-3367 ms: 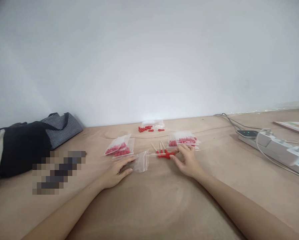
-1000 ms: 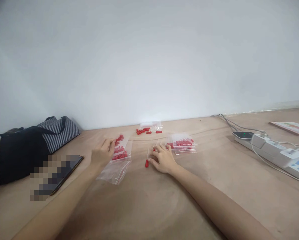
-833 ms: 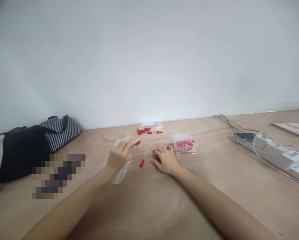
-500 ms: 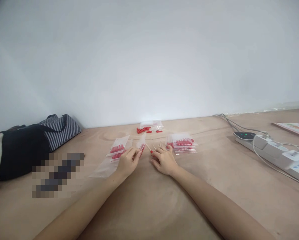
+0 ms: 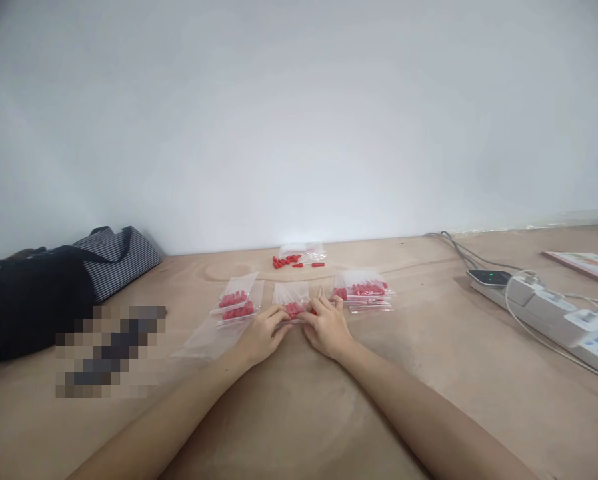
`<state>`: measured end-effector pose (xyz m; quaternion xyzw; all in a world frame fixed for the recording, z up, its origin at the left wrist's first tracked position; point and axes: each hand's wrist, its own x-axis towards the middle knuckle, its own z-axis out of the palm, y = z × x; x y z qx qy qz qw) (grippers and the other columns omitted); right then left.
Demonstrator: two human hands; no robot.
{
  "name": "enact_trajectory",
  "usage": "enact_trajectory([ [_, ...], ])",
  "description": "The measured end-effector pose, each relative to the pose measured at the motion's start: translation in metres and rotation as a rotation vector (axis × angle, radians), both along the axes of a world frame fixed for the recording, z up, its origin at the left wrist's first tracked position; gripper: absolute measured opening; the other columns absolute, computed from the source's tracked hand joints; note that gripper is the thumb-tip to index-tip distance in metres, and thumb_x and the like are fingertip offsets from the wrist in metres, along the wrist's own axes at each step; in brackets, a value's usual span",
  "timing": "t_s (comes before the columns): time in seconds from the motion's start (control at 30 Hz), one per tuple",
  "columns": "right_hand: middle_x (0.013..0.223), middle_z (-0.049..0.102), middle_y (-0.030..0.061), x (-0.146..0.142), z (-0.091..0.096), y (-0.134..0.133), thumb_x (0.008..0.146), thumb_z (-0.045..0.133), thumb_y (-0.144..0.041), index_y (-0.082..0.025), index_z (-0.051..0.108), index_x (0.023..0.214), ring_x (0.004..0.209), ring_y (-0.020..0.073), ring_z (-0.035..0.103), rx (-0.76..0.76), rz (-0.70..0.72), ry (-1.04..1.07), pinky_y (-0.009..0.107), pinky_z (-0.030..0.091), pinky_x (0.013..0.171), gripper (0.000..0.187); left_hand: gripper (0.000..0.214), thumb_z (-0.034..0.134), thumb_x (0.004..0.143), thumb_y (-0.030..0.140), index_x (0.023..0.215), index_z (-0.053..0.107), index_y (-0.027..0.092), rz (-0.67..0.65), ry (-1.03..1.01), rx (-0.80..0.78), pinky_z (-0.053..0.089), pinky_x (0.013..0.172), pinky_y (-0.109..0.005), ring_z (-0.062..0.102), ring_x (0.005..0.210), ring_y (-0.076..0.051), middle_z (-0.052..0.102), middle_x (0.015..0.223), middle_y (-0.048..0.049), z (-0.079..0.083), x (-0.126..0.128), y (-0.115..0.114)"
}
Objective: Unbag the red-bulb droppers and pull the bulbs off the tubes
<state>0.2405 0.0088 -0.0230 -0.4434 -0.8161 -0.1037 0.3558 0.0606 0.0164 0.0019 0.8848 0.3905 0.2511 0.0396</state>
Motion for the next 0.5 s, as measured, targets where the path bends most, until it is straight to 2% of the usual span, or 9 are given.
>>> enact_trajectory([
  [0.1, 0.075, 0.058, 0.0013, 0.000, -0.002, 0.004, 0.078, 0.051, -0.019, -0.024, 0.061, 0.073, 0.079, 0.0166, 0.047, 0.060, 0.012, -0.036, 0.038, 0.021, 0.078, 0.013, 0.010, 0.050, 0.077, 0.015, 0.085, 0.056, 0.017, 0.066, 0.024, -0.009, 0.041, 0.077, -0.031, 0.053, 0.085, -0.019, 0.058, 0.089, -0.0050, 0.006, -0.018, 0.000],
  [0.2, 0.076, 0.059, 0.0024, 0.000, -0.003, 0.008, 0.080, 0.046, -0.017, -0.020, 0.056, 0.072, 0.077, 0.0162, 0.049, 0.052, -0.004, 0.014, 0.036, 0.026, 0.075, 0.013, 0.015, 0.044, 0.076, 0.009, 0.078, 0.056, 0.016, 0.183, 0.036, -0.089, 0.041, 0.073, -0.029, 0.055, 0.081, -0.018, 0.060, 0.082, -0.0046, 0.011, -0.037, 0.004],
  [0.27, 0.078, 0.060, 0.0042, 0.000, -0.004, 0.011, 0.081, 0.042, -0.016, -0.019, 0.050, 0.074, 0.075, 0.0161, 0.052, 0.010, -0.013, 0.129, 0.033, 0.032, 0.070, 0.012, 0.014, 0.044, 0.076, 0.012, 0.076, 0.057, 0.016, 0.220, 0.034, -0.160, 0.042, 0.070, -0.028, 0.056, 0.077, -0.017, 0.062, 0.079, -0.0040, 0.012, -0.043, 0.006],
  [0.37, 0.088, 0.059, 0.0078, -0.001, -0.005, 0.014, 0.083, 0.037, -0.017, -0.020, 0.043, 0.081, 0.080, 0.0164, 0.056, -0.058, 0.027, 0.392, 0.029, 0.039, 0.067, 0.007, 0.011, 0.048, 0.077, 0.021, 0.076, 0.058, 0.017, 0.229, 0.042, -0.237, 0.041, 0.066, -0.026, 0.057, 0.072, -0.016, 0.063, 0.077, -0.0034, 0.014, -0.040, 0.007],
  [0.5, 0.090, 0.058, 0.0082, -0.002, -0.004, 0.016, 0.085, 0.035, -0.022, -0.022, 0.038, 0.083, 0.085, 0.0172, 0.057, -0.093, 0.046, 0.634, 0.030, 0.045, 0.068, 0.003, 0.008, 0.051, 0.073, 0.020, 0.079, 0.056, 0.017, 0.223, 0.069, -0.248, 0.040, 0.066, -0.026, 0.058, 0.072, -0.017, 0.064, 0.073, -0.0022, 0.016, -0.024, 0.008],
])
